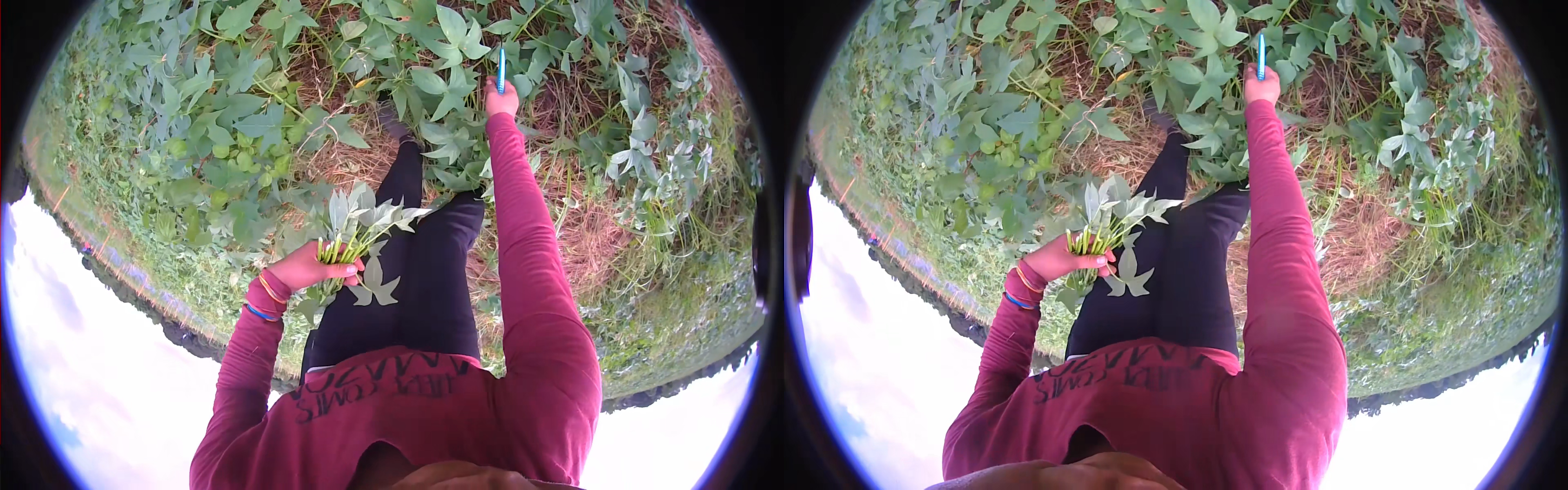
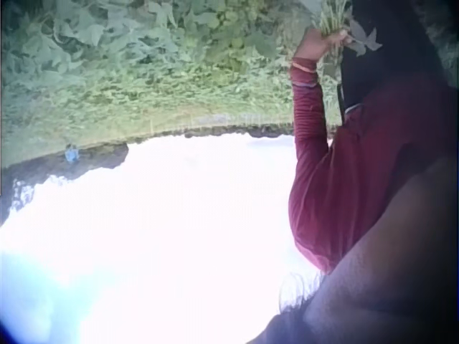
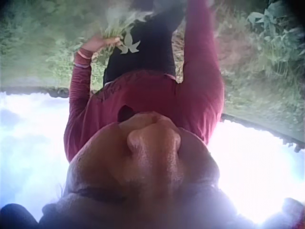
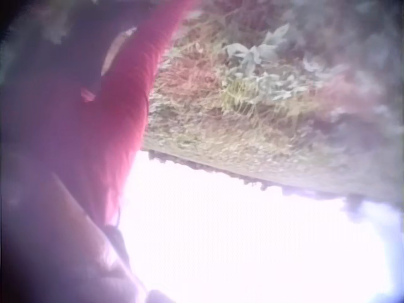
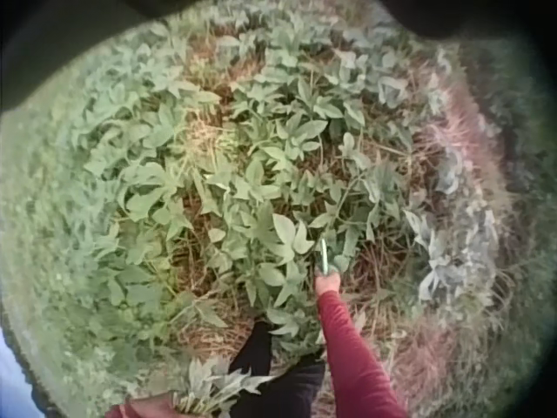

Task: The person harvests green leaf stems by hand and with a blue cutter tool, bundling the stems together.

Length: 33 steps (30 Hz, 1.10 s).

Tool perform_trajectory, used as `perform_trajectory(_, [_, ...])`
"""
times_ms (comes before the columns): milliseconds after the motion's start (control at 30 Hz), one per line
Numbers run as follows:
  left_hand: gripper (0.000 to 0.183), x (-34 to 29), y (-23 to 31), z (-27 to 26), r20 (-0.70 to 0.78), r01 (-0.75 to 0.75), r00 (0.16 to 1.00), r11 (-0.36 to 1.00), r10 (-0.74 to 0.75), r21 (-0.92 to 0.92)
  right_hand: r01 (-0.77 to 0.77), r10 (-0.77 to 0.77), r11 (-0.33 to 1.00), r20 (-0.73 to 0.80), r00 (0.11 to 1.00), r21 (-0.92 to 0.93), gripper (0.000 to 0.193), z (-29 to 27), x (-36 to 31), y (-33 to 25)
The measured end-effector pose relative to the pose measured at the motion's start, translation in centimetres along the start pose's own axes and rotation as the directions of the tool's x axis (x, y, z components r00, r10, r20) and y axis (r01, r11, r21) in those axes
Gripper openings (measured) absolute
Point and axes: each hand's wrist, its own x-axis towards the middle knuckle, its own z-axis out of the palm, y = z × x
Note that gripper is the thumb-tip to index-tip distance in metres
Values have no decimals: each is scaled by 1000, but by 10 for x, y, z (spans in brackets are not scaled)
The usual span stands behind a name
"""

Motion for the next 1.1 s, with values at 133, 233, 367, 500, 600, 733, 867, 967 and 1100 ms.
perform_trajectory(133, [28,-6,2,2,-11,53,998,997,-54,-57,-58,60,996,22,998,-75,38,34,51,-19])
perform_trajectory(233, [26,13,1,-10,71,28,997,1000,-27,-8,-275,200,952,405,892,137,41,2,115,-18])
perform_trajectory(367, [23,10,-11,6,-5,-9,1000,995,9,-98,-477,5,688,653,757,547,36,-76,102,-96])
perform_trajectory(500, [24,16,-15,30,-110,-46,993,999,45,-6,-306,-26,748,486,874,589,41,-195,74,-137])
perform_trajectory(600, [25,23,-22,38,-116,-96,989,995,91,-33,-283,24,829,476,879,482,38,-269,77,-125])
perform_trajectory(733, [29,12,-29,47,-286,-75,956,997,66,-20,-31,-6,994,331,944,106,32,-358,93,-93])
perform_trajectory(867, [32,-9,-42,26,-282,-168,949,983,140,-77,-43,113,877,117,987,-479,31,-399,105,-88])
perform_trajectory(967, [35,-25,-36,34,-298,-160,944,986,140,-42,-224,65,450,-219,974,-864,36,-385,80,-112])
perform_trajectory(1100, [35,-25,-47,34,-309,-162,943,980,120,-113,-123,-255,689,-398,881,-715,35,-365,37,-121])
